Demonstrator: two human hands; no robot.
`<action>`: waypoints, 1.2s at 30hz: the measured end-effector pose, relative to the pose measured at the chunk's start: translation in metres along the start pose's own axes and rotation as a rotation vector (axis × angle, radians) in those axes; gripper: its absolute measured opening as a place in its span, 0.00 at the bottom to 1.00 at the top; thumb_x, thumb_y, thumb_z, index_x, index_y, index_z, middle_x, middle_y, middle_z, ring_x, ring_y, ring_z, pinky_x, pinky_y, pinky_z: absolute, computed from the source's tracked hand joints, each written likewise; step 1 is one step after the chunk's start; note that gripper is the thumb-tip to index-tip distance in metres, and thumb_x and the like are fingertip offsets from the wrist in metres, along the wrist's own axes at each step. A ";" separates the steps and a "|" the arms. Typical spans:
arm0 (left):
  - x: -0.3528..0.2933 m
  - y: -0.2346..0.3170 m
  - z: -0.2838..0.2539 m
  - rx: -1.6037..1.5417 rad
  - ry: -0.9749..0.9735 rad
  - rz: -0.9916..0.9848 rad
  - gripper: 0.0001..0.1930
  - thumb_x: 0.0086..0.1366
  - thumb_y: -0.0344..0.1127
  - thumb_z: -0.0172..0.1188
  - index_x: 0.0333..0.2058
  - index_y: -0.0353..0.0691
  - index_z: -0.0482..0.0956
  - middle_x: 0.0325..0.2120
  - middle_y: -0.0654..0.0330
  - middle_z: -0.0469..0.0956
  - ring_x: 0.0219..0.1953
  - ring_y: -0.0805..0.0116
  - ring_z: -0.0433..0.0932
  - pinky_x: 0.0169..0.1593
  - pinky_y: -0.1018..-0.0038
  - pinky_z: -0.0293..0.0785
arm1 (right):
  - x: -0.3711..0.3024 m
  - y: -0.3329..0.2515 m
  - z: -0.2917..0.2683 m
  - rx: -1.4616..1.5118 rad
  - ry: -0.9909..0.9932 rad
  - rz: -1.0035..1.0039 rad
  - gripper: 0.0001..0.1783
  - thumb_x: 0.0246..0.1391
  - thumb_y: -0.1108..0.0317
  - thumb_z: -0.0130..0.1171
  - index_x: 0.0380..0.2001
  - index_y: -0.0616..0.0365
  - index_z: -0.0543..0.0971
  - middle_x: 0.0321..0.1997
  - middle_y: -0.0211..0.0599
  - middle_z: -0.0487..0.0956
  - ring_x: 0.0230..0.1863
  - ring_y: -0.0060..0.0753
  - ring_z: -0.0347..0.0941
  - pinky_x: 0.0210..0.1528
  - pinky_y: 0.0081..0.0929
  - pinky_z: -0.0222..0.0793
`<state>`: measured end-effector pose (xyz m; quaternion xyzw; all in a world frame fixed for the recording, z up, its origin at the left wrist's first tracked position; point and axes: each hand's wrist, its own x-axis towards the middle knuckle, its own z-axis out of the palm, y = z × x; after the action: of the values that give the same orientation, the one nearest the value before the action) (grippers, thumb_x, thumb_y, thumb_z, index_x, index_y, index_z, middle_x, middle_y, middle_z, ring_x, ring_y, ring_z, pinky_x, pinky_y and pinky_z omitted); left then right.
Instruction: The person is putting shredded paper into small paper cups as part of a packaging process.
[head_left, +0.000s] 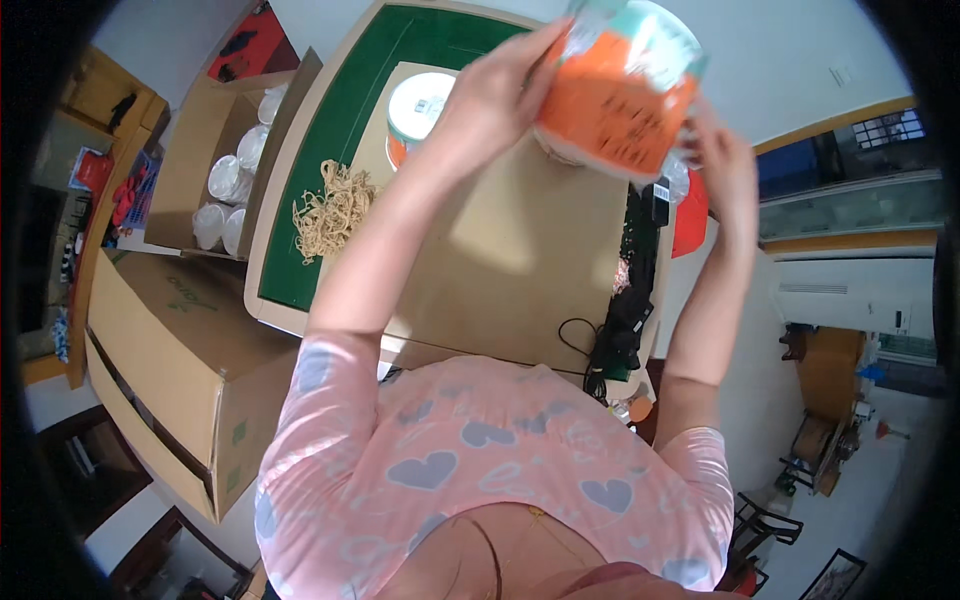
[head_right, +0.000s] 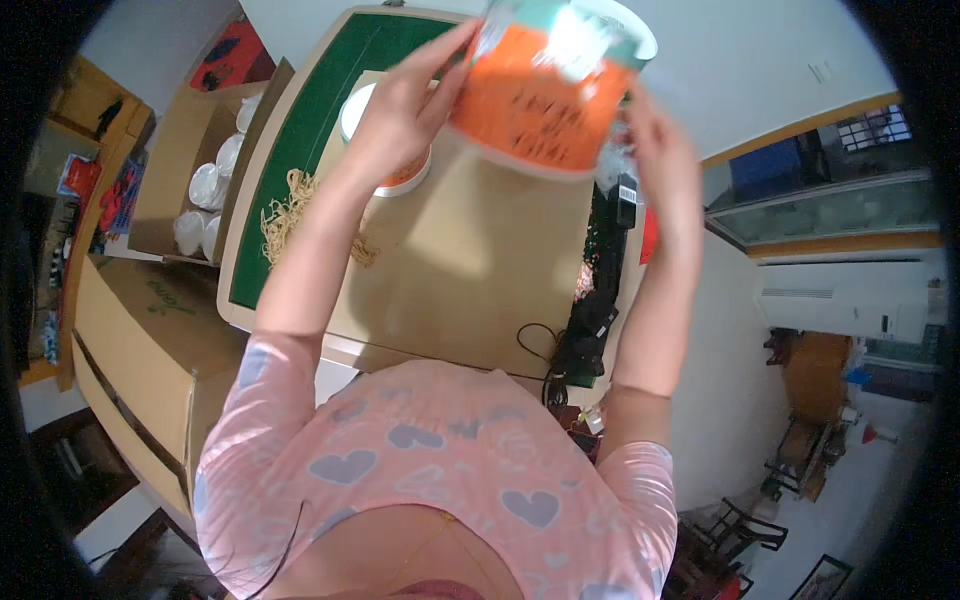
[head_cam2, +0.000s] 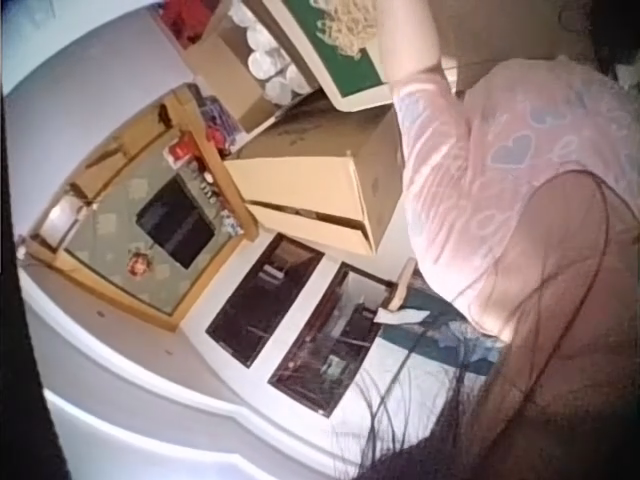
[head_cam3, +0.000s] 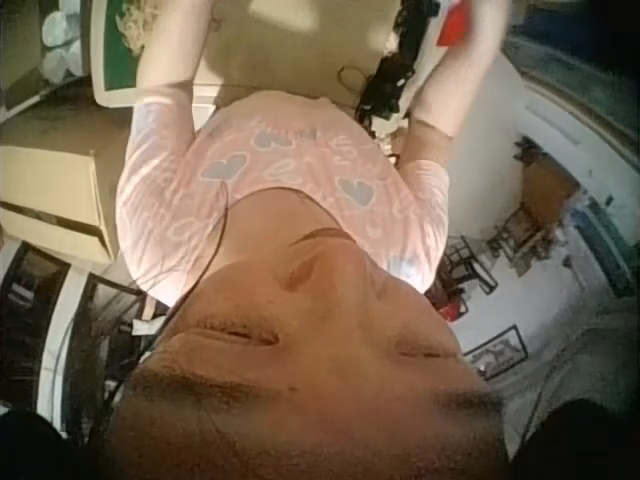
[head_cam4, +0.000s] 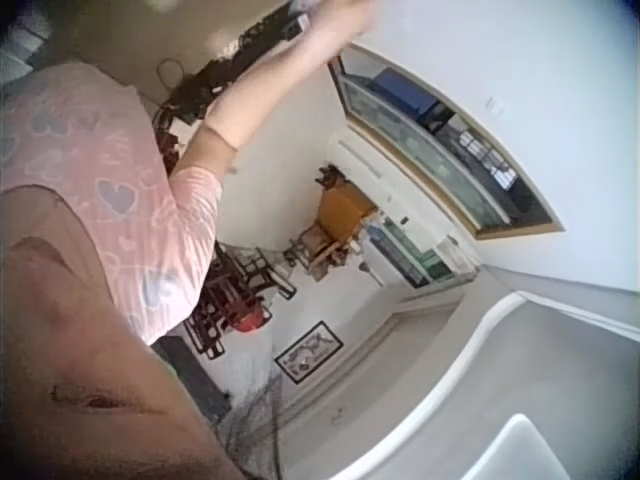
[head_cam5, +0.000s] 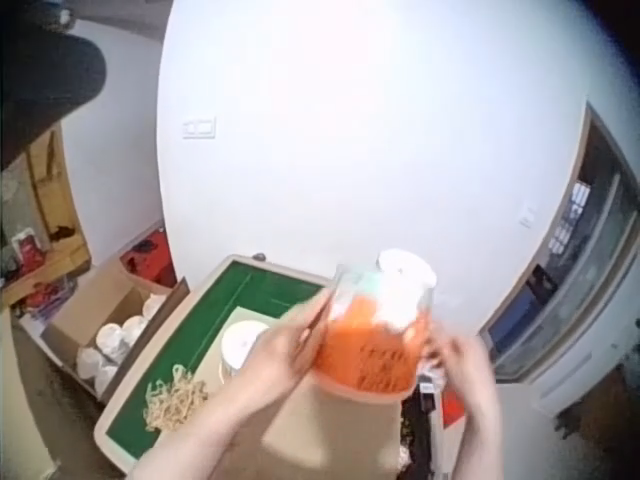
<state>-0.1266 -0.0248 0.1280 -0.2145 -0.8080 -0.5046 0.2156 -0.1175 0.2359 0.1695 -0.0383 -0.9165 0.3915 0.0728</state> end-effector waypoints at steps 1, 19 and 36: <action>0.026 -0.003 0.003 0.029 0.066 0.151 0.21 0.63 0.32 0.51 0.56 0.43 0.66 0.45 0.48 0.74 0.49 0.51 0.72 0.51 0.67 0.68 | 0.020 -0.012 -0.010 0.086 0.053 -0.080 0.19 0.63 0.60 0.43 0.53 0.56 0.73 0.36 0.35 0.79 0.30 0.21 0.73 0.34 0.21 0.70; 0.157 0.011 0.063 0.483 0.007 0.392 0.30 0.57 0.23 0.45 0.61 0.32 0.53 0.59 0.37 0.55 0.61 0.45 0.58 0.63 0.65 0.57 | 0.182 0.043 -0.047 0.273 0.498 -0.578 0.20 0.62 0.71 0.43 0.57 0.57 0.68 0.52 0.36 0.75 0.50 0.24 0.70 0.52 0.23 0.66; 0.131 -0.026 0.119 0.888 0.114 0.668 0.21 0.51 0.30 0.57 0.47 0.38 0.74 0.46 0.49 0.73 0.52 0.52 0.70 0.54 0.59 0.65 | 0.163 0.078 -0.004 -0.315 0.381 -0.765 0.25 0.42 0.85 0.45 0.43 0.53 0.78 0.45 0.37 0.78 0.50 0.39 0.72 0.52 0.28 0.67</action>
<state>-0.2638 0.0893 0.1358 -0.3196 -0.8183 -0.0308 0.4768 -0.2763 0.3138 0.1326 0.2211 -0.8834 0.1780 0.3729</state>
